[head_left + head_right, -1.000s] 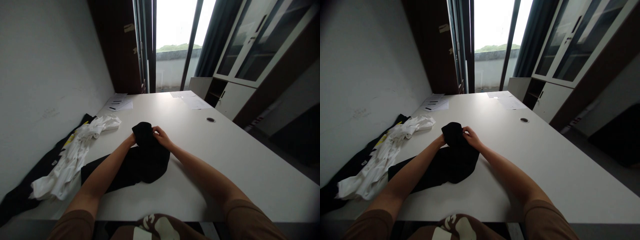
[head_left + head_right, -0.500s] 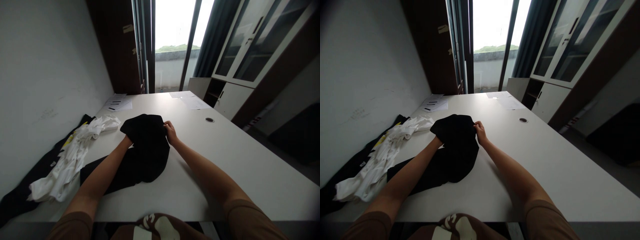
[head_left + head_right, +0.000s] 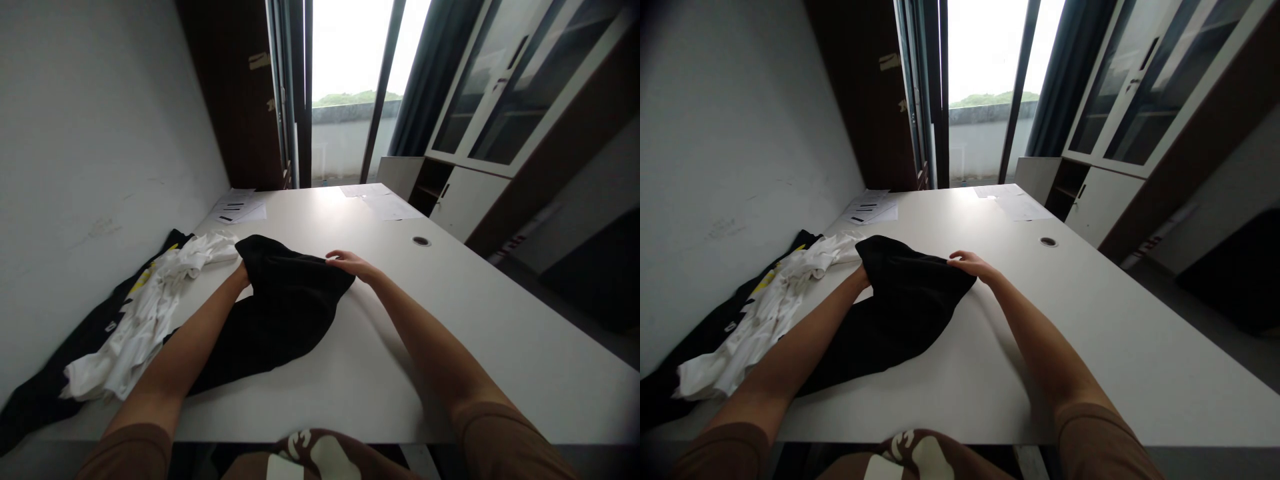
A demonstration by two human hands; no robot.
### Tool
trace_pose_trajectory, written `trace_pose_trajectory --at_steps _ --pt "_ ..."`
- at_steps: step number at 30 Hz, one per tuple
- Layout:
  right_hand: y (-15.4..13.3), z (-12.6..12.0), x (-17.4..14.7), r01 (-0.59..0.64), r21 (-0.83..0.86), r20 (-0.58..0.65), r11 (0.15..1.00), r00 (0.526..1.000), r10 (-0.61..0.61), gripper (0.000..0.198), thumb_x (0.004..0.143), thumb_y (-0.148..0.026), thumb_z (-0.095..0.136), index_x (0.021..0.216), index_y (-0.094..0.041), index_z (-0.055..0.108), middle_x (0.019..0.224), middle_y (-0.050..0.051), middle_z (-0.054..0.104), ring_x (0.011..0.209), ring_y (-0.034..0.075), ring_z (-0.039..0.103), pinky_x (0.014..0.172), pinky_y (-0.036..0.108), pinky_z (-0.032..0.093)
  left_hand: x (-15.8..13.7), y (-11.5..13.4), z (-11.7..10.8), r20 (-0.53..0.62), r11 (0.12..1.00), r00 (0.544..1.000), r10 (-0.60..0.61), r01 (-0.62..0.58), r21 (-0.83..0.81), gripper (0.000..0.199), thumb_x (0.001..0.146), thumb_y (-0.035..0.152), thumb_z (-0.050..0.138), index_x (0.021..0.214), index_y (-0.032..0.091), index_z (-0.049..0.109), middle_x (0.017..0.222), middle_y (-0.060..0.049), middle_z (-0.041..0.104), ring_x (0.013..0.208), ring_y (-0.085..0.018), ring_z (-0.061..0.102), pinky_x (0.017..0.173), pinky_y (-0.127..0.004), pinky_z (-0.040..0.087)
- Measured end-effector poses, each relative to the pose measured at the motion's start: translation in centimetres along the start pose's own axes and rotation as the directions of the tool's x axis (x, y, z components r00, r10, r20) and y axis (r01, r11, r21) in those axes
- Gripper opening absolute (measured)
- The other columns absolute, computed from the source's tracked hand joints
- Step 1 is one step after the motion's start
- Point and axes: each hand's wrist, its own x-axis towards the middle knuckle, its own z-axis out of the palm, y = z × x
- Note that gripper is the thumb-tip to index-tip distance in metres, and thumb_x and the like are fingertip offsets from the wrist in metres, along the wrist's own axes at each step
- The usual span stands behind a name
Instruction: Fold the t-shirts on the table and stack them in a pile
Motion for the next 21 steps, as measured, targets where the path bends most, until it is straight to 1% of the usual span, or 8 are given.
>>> trace_pose_trajectory --at_steps 3,6,9,12,15,17,18,21 --pt "0.4 -0.5 0.3 -0.079 -0.264 0.102 0.961 0.989 0.109 0.031 0.063 -0.046 0.089 0.071 -0.021 0.073 0.065 0.002 0.068 0.059 0.016 0.057 0.051 0.026 0.040 0.6 0.6 -0.8 -0.061 0.997 0.998 -0.015 0.010 -0.078 0.019 0.097 0.020 0.059 0.079 0.016 0.057 0.054 0.001 0.049 0.061 -0.016 0.056 0.059 -0.028 0.050" --pt "0.6 -1.4 0.6 -0.037 -0.311 0.100 0.950 0.992 0.072 0.027 0.064 -0.043 0.086 0.067 -0.021 0.071 0.059 -0.001 0.062 0.055 0.013 0.051 0.047 0.024 0.034 1.7 1.7 -1.6 -0.110 0.989 0.994 0.029 -0.044 -0.143 0.015 0.095 0.022 0.059 0.080 0.019 0.056 0.059 0.003 0.050 0.056 -0.012 0.051 0.054 -0.023 0.045" --pt "0.7 -2.5 0.6 0.027 -0.215 -0.048 0.976 0.998 -0.038 0.029 0.066 -0.046 0.083 0.073 -0.021 0.069 0.060 -0.002 0.060 0.056 0.012 0.049 0.047 0.023 0.033 2.7 2.6 -2.4 -0.126 0.975 0.988 0.089 -0.113 -0.194 0.009 0.093 0.025 0.059 0.086 0.022 0.055 0.068 0.004 0.055 0.060 -0.011 0.054 0.058 -0.022 0.047" --pt "0.8 -3.3 0.4 0.117 0.002 -0.166 0.993 0.979 -0.115 0.038 0.070 -0.053 0.080 0.082 -0.021 0.065 0.067 -0.002 0.061 0.060 0.013 0.052 0.052 0.024 0.039 3.2 2.8 -3.4 -0.071 0.962 0.990 0.124 -0.137 -0.237 0.003 0.094 0.026 0.057 0.096 0.025 0.058 0.086 0.001 0.066 0.081 -0.015 0.064 0.077 -0.028 0.053" --pt "1.3 -3.8 0.4 0.275 0.269 -0.326 0.923 0.928 -0.181 0.043 0.072 -0.058 0.078 0.089 -0.024 0.058 0.077 -0.003 0.063 0.069 0.015 0.058 0.061 0.025 0.048 3.3 2.7 -4.4 -0.043 0.953 0.989 0.144 -0.150 -0.264 0.008 0.098 0.028 0.052 0.103 0.024 0.057 0.099 -0.004 0.070 0.098 -0.017 0.065 0.088 -0.032 0.053" --pt "1.7 -4.1 0.6 0.334 0.353 -0.411 0.874 0.894 -0.175 0.045 0.072 -0.059 0.078 0.090 -0.025 0.054 0.081 -0.003 0.064 0.075 0.016 0.061 0.067 0.026 0.051 3.4 2.7 -4.7 -0.052 0.948 0.989 0.141 -0.150 -0.282 0.012 0.100 0.031 0.049 0.101 0.022 0.057 0.099 -0.005 0.069 0.097 -0.018 0.065 0.086 -0.030 0.053" --pt "1.9 -4.3 0.7 0.337 0.377 -0.423 0.863 0.891 -0.164 0.045 0.071 -0.058 0.079 0.090 -0.026 0.054 0.082 -0.004 0.064 0.077 0.017 0.061 0.068 0.027 0.052 3.5 2.7 -4.9 -0.061 0.945 0.988 0.141 -0.153 -0.290 0.013 0.100 0.032 0.049 0.099 0.021 0.057 0.096 -0.004 0.068 0.094 -0.017 0.064 0.085 -0.028 0.053" --pt "2.4 -4.7 0.6 0.296 0.439 -0.372 0.849 0.919 -0.128 0.044 0.071 -0.056 0.081 0.091 -0.026 0.055 0.086 -0.003 0.065 0.078 0.017 0.063 0.068 0.027 0.054 3.5 2.9 -5.2 -0.111 0.956 0.980 0.164 -0.185 -0.225 0.014 0.098 0.032 0.057 0.089 0.022 0.054 0.083 0.001 0.061 0.080 -0.015 0.061 0.079 -0.024 0.051"
